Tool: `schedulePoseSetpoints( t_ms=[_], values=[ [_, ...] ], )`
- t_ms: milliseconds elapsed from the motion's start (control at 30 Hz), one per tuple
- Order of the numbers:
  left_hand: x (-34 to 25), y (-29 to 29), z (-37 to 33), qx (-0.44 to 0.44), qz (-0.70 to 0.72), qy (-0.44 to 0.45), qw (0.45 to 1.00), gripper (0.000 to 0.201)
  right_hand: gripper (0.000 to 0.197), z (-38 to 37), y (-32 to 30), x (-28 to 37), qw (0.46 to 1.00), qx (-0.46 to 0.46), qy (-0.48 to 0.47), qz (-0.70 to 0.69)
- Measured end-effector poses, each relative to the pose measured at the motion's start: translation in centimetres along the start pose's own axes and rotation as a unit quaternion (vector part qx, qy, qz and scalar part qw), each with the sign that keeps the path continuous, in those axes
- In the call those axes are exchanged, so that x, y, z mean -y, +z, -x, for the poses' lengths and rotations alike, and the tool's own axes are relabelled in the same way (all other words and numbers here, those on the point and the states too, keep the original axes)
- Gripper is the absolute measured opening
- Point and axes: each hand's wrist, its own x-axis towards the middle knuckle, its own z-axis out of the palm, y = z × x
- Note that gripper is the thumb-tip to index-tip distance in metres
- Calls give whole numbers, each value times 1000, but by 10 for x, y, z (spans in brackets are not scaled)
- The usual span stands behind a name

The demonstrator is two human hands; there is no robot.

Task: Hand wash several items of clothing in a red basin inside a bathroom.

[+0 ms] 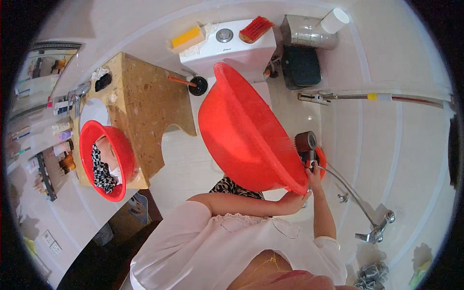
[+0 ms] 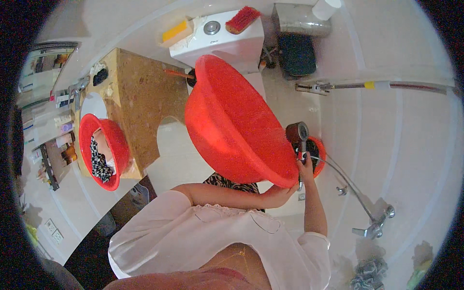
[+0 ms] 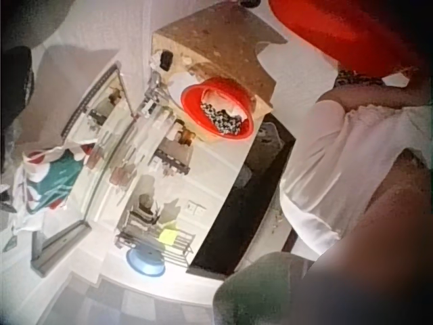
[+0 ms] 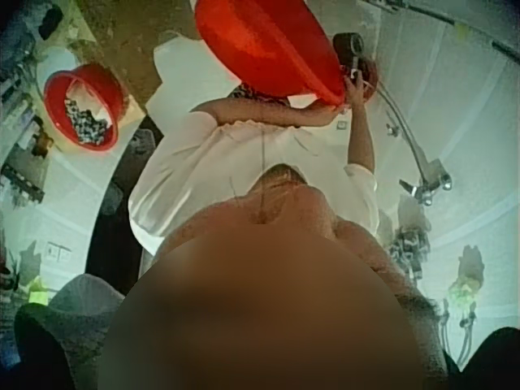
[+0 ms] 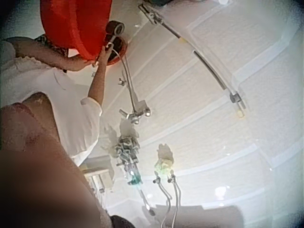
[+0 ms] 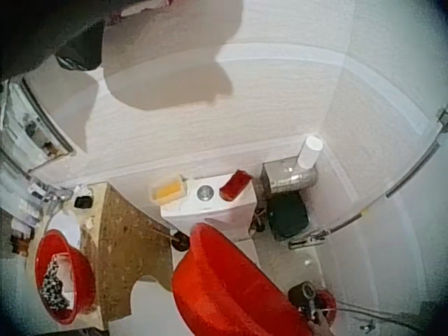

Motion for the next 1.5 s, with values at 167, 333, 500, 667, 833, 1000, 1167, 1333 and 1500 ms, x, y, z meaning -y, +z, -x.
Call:
schedulePoseSetpoints(
  t_ms=[167,333,500,667,833,1000,1167,1333,1500],
  values=[
    [5,15,-5,8,-70,13,997,43,66,-4,-6,-39,998,-18,-21,-58],
    [18,33,-8,19,-96,16,995,46,63,-12,-12,-69,997,-26,-44,-63],
    [15,37,-9,45,-86,17,995,42,59,-14,-20,-88,997,-47,-29,-58],
    [29,10,11,17,33,-38,999,44,55,-9,-4,-42,998,-17,-54,-6],
    [63,-72,70,218,225,-280,908,50,44,4,25,16,990,-10,-99,98],
    [92,-76,114,105,495,-396,767,45,41,4,56,64,966,33,-160,202],
    [152,-57,127,-4,672,-432,601,48,41,-15,78,35,934,-4,-256,249],
    [196,-34,129,-49,723,-462,511,33,41,-25,86,4,944,44,-197,262],
    [236,-18,134,-38,767,-399,501,32,44,-24,96,6,934,74,-197,289]
  ],
)
